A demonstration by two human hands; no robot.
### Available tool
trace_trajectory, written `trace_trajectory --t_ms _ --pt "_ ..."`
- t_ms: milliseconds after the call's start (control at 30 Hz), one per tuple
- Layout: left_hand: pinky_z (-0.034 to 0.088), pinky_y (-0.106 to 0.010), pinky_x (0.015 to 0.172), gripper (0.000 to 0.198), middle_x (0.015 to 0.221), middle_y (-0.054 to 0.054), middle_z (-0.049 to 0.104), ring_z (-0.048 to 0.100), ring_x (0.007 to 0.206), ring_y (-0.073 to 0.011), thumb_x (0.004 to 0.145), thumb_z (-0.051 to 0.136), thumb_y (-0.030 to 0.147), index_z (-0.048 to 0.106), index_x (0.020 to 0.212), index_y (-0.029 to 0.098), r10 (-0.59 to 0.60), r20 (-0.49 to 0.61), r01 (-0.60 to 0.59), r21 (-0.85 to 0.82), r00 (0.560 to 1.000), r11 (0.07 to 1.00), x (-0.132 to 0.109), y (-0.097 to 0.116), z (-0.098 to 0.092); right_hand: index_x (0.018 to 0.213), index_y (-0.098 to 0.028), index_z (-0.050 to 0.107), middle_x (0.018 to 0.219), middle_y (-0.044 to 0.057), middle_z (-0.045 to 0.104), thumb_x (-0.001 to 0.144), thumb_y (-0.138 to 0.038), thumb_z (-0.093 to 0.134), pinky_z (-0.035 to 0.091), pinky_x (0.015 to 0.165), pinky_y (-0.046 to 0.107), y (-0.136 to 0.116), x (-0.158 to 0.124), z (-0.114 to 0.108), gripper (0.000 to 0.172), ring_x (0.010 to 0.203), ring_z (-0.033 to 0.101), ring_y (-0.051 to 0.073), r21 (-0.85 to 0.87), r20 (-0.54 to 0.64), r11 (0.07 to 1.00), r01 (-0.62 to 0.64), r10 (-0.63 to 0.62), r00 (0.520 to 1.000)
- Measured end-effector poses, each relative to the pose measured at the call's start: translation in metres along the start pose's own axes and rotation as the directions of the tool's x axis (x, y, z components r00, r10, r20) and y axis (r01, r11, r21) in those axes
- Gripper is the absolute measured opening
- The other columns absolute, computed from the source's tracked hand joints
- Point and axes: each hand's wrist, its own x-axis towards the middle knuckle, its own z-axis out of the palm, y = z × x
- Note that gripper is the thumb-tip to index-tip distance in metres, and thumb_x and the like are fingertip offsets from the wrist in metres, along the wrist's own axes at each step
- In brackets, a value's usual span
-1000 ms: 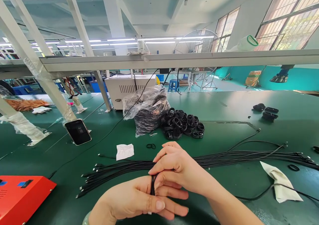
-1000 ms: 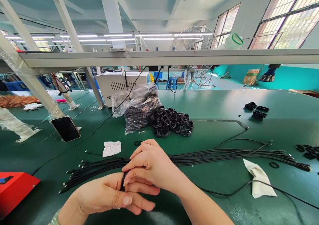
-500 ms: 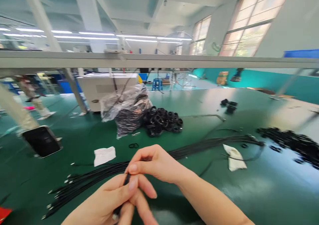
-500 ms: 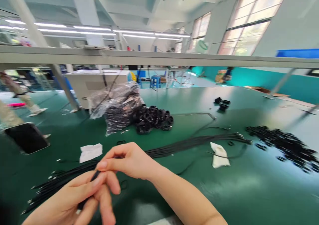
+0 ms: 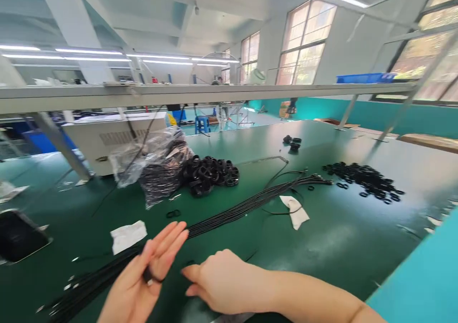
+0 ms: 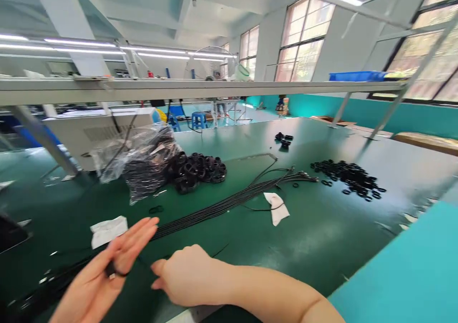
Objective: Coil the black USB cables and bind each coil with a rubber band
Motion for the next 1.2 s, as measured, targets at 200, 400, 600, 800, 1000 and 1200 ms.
trace_trajectory --t_ms 200,400,600,800,1000,1200 --pt "0.031 -0.041 0.116 0.043 0.139 -0.024 0.053 0.048 0.131 -0.0306 0.095 0.046 0.018 0.048 0.135 0.001 0.064 -0.024 -0.065 -0.027 0.998 0.998 0.009 -0.027 0.002 0.082 -0.019 0.057 0.065 0.002 0.067 0.089 -0.019 0.053 0.027 0.043 0.028 0.001 -0.006 -0.011 0.008 0.053 0.065 0.02 -0.218 0.082 0.964 0.152 -0.137 0.987" --pt "0.025 -0.042 0.118 0.038 0.137 -0.02 0.056 0.046 0.133 -0.0283 0.096 0.04 0.015 0.057 0.129 0.006 0.052 -0.002 -0.052 -0.11 0.999 0.993 0.002 -0.034 -0.003 0.076 -0.019 0.057 0.061 -0.001 0.064 0.082 -0.013 0.059 0.023 0.042 0.027 -0.002 -0.001 -0.012 0.008 0.051 0.061 0.017 -0.215 0.156 0.944 0.249 -0.219 0.963" --pt "0.03 -0.042 0.115 0.035 0.146 -0.012 0.048 0.041 0.136 -0.0289 0.095 0.049 0.032 0.062 0.125 0.019 -0.026 -0.091 0.031 0.049 0.996 0.998 -0.002 -0.035 0.005 0.075 -0.018 0.058 0.074 0.002 0.066 0.079 -0.006 0.057 0.022 0.042 0.029 0.002 0.0 -0.015 0.012 0.056 0.059 0.016 -0.217 0.028 0.921 0.322 -0.324 0.946" --pt "0.037 -0.042 0.108 0.017 0.112 -0.007 0.074 0.056 0.121 -0.0261 0.087 0.063 0.033 0.075 0.09 0.021 -0.07 -0.128 0.084 0.109 0.989 0.991 -0.007 -0.047 0.009 0.08 -0.018 0.06 0.08 0.001 0.065 0.092 -0.022 0.056 0.033 0.057 0.028 0.022 0.014 -0.024 0.013 0.072 0.058 0.014 -0.093 -0.179 0.911 0.401 -0.412 0.894" --pt "0.05 -0.05 0.094 0.04 0.117 -0.017 0.071 0.057 0.121 -0.034 0.094 0.046 0.041 0.071 0.106 0.012 -0.228 0.043 0.224 0.083 0.973 0.971 -0.016 -0.047 0.019 0.084 -0.02 0.066 0.083 -0.003 0.063 0.087 -0.017 0.062 0.038 0.07 0.023 0.047 0.033 -0.023 0.006 0.07 0.056 0.009 0.212 -0.251 0.901 0.379 -0.324 0.912" --pt "0.059 -0.03 0.066 0.033 0.117 -0.017 0.071 0.074 0.087 -0.0256 0.093 0.049 0.037 0.072 0.097 0.014 -0.279 0.05 0.272 0.115 0.959 0.955 -0.017 -0.044 0.013 0.088 -0.019 0.07 0.09 -0.001 0.07 0.088 -0.018 0.061 0.044 0.079 0.021 0.055 0.049 -0.01 0.009 0.084 0.063 0.012 0.482 -0.27 0.778 0.403 -0.306 0.913"
